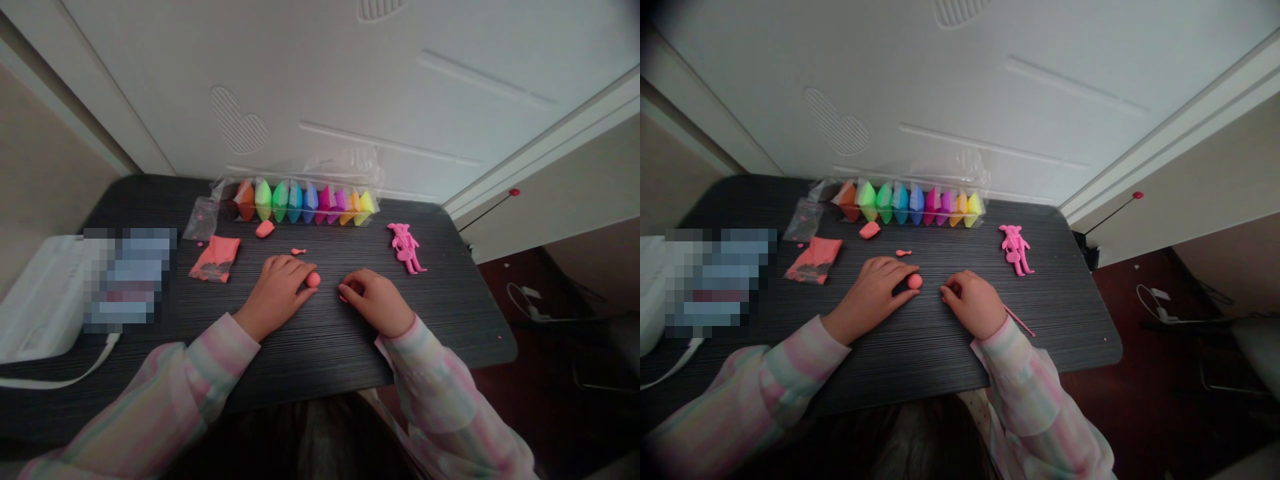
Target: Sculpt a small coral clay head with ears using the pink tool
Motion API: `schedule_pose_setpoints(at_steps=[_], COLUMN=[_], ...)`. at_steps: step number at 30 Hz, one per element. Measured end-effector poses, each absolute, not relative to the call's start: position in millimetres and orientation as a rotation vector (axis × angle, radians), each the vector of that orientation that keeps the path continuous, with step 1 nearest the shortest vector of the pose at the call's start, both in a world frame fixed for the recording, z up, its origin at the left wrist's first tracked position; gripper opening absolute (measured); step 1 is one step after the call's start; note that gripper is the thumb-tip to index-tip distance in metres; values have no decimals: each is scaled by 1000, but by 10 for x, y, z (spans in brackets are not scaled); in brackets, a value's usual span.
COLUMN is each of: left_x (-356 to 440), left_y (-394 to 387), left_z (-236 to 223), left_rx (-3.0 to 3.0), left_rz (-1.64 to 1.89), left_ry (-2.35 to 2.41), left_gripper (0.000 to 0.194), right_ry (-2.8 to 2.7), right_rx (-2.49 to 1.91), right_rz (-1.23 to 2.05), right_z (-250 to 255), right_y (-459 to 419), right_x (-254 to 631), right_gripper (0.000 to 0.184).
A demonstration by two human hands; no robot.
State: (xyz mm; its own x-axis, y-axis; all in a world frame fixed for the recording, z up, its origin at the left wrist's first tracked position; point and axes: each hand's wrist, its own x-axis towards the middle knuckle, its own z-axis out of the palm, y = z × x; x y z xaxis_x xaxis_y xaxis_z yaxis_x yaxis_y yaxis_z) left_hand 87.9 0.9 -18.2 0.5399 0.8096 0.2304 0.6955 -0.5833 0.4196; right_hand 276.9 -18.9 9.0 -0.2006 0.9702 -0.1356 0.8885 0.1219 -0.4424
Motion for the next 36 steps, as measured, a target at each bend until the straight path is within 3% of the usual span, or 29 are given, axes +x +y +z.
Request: schedule_pose_setpoints(at_steps=[8, 13, 21, 28, 36], left_x=[869, 881, 884, 920, 952], left_y=[-5, -21, -17, -84, -181], left_z=[-175, -177, -184, -112, -29], left_rx=[2503, 2476, 2367, 1699, 1525], left_rz=[577, 586, 639, 887, 1060], left_ry=[1231, 1222, 1194, 1056, 1009], left_gripper=[19, 26, 23, 49, 46], right_ry=[-2256, -2188, -1663, -1165, -765], right_rx=[-1949, -1887, -1538, -1178, -985], right_rz=[604, 730, 1230, 1526, 1780], right_z=[89, 93, 142, 146, 149], right_y=[-147, -124, -5, 47, -54], right_x=[2700, 2736, 2754, 2556, 2413], right_gripper=[10, 11, 18, 9, 6])
